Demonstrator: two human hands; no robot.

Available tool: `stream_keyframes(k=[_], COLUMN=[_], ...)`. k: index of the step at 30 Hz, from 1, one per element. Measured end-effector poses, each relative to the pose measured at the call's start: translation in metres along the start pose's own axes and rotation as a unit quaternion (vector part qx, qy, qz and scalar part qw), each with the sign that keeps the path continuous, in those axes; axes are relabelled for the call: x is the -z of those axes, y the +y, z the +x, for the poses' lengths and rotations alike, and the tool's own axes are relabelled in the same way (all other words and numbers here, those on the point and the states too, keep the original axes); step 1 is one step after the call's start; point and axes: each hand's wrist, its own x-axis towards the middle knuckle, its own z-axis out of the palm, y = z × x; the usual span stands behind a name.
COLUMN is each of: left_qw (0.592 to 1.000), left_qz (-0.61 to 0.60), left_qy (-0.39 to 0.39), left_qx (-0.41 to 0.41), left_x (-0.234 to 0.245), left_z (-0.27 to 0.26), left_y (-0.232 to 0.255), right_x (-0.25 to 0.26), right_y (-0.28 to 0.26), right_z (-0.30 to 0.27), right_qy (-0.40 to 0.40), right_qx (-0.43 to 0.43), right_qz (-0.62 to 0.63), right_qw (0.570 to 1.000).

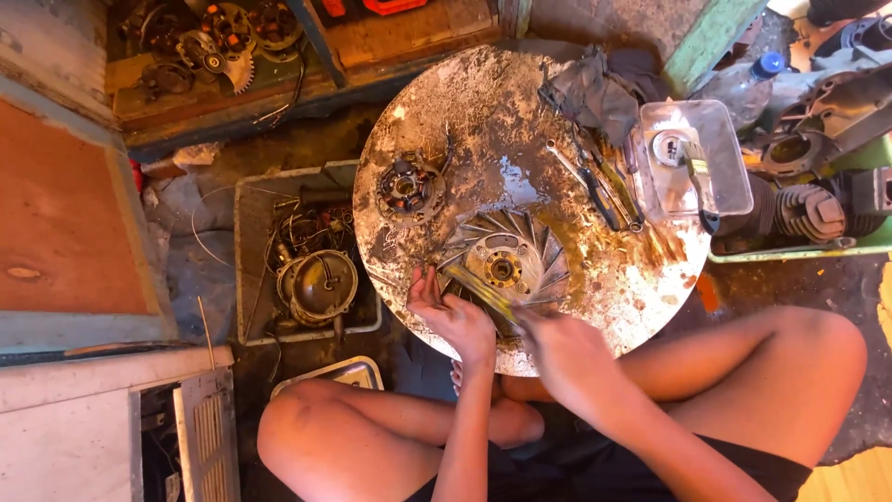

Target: The person scrubs a metallic mechanical part with a brush and liquid cleaner on a round table. They rotate the part to clean different areas and use a cloth to wipe it down.

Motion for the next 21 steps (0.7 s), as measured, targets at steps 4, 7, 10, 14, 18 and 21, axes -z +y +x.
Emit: stream_keyframes(k=[4,7,10,14,18,21], left_qw=[0.999,0.997,0.994,0.989,0.972,0.972], left_qz=[0.015,0.068,0.091,0.109,0.171,0.180], left_qy=[-0.040,-0.034,-0.057,-0.063,-0.043,-0.042], left_qx=[-0.007,-0.023,-0.037,-0.081,-0.153,-0.147], left_x=[0.004,0.003,0.004,0.002,-0.004,-0.002], left_z=[-0.002,0.000,0.002,0.009,0.012,0.007], left_y=[-0.001,0.007,0.003,0.020,0.016,0.013], right_x=[-0.025,-0.005,0.028,0.002,-0.005,0.001], right_y=[-0.014,-0.010,0.011,0.033,0.019,0.033], right_z=[0.061,0.063,0.031,0.027,0.078,0.062], right_qy=[0.039,0.108,0.101,0.046,0.112,0.123], right_qx=[0.042,0.054,0.013,-0.048,0.011,-0.023], right_qz=[0.078,0.032,0.094,-0.003,0.066,0.073], right_qw=[0.995,0.992,0.990,0.998,0.991,0.989])
